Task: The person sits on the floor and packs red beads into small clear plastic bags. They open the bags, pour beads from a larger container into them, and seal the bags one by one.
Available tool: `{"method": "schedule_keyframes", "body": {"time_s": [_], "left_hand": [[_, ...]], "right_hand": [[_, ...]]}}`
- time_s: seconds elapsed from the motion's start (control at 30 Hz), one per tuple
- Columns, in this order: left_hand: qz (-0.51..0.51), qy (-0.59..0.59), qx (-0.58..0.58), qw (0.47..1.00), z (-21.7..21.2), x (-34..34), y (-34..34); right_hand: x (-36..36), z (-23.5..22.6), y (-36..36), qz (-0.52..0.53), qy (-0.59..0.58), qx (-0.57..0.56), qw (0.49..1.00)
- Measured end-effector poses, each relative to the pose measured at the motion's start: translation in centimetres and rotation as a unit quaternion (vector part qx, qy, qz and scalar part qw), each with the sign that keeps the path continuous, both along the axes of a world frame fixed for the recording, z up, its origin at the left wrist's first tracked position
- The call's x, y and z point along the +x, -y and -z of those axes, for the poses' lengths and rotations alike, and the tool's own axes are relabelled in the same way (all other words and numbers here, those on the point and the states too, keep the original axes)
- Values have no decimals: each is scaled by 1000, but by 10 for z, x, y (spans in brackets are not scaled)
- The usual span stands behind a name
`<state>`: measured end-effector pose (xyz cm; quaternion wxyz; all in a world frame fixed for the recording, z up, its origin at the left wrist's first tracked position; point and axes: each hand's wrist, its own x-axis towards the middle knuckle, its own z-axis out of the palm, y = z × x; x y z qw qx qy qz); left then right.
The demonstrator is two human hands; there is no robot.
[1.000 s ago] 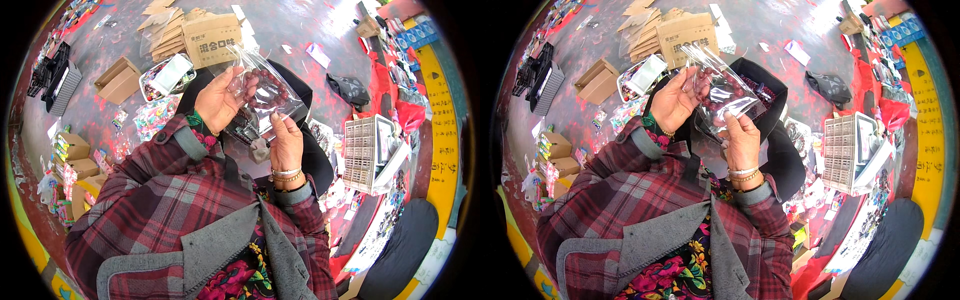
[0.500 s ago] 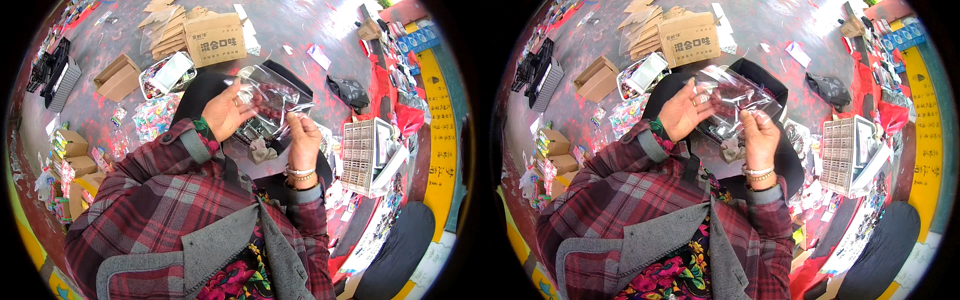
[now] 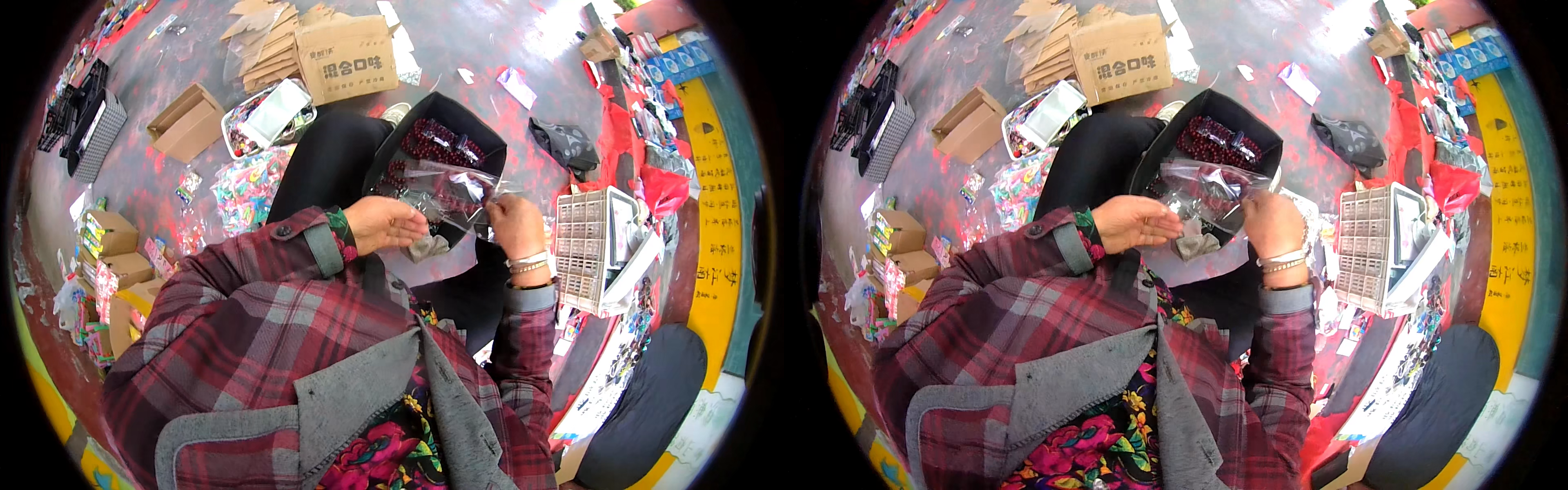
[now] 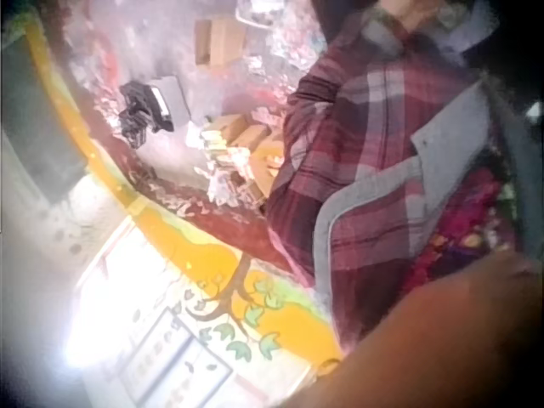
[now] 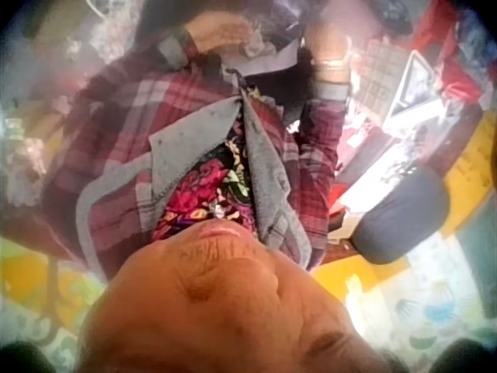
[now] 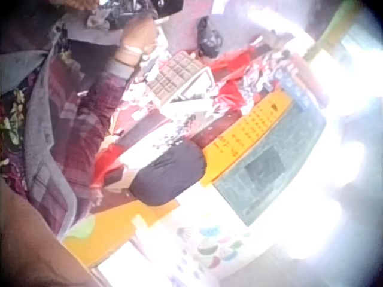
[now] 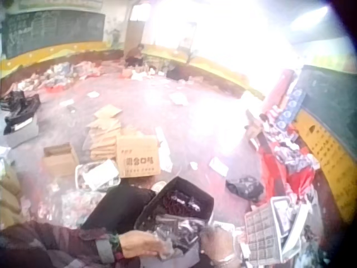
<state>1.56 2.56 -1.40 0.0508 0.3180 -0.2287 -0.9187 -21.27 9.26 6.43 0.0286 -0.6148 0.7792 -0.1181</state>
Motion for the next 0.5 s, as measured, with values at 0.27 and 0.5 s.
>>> {"method": "schedule_keyframes", "body": {"time_s": [0.27, 0.5], "left_hand": [[23, -35, 41, 998, -5, -7, -3], [-202, -233, 88, 947, -8, -16, 1]], "right_hand": [[23, 12, 5, 75, 432, -108, 892], [65, 36, -1, 109, 728, -172, 654]]}}
